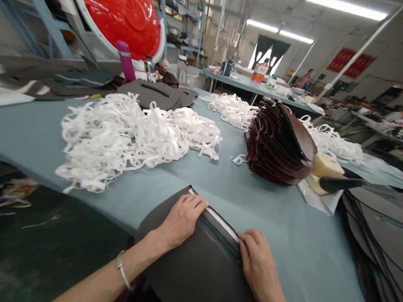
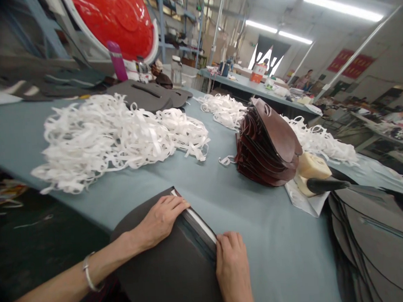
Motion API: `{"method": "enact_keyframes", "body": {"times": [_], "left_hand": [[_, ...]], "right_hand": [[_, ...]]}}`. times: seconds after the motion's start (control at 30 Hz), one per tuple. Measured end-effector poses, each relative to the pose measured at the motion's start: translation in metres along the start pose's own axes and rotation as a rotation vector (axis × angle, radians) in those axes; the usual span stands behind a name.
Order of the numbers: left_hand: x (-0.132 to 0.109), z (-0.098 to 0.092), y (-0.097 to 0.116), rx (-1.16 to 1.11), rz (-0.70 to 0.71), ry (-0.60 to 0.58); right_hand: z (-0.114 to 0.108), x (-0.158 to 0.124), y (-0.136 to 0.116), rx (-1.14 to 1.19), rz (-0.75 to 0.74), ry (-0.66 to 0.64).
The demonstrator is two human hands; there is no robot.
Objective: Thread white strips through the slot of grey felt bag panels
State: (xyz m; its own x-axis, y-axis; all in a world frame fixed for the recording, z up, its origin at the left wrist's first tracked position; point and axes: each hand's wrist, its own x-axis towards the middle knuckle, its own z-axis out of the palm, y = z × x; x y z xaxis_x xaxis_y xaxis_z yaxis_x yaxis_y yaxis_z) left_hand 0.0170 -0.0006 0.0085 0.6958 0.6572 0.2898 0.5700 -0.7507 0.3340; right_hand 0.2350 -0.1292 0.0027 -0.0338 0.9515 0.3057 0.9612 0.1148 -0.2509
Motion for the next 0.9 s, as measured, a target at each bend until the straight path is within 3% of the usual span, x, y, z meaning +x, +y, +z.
{"method": "enact_keyframes", "body": {"times": [0.2,0.4,0.6,0.8,0.9], "left_hand": [[-0.001,0.000,0.006,0.036,0.033,-0.032],[-0.002,0.004,0.019,0.160,0.100,-0.092],[-0.004,0.002,0.024,0.223,0.127,-0.116],[-0.002,-0.004,0.029,0.212,0.156,-0.137],[-0.004,0.000,0.039,0.242,0.185,-0.132]], "right_hand": [[0.029,0.042,-0.035,-0.012,-0.077,0.006],[0.039,0.046,-0.051,-0.243,-0.156,0.060],[0.030,0.028,-0.039,-0.342,-0.214,0.114],[0.005,-0.016,-0.019,-0.359,-0.191,0.095],[0.003,-0.038,-0.007,-0.352,-0.224,0.082]]}}
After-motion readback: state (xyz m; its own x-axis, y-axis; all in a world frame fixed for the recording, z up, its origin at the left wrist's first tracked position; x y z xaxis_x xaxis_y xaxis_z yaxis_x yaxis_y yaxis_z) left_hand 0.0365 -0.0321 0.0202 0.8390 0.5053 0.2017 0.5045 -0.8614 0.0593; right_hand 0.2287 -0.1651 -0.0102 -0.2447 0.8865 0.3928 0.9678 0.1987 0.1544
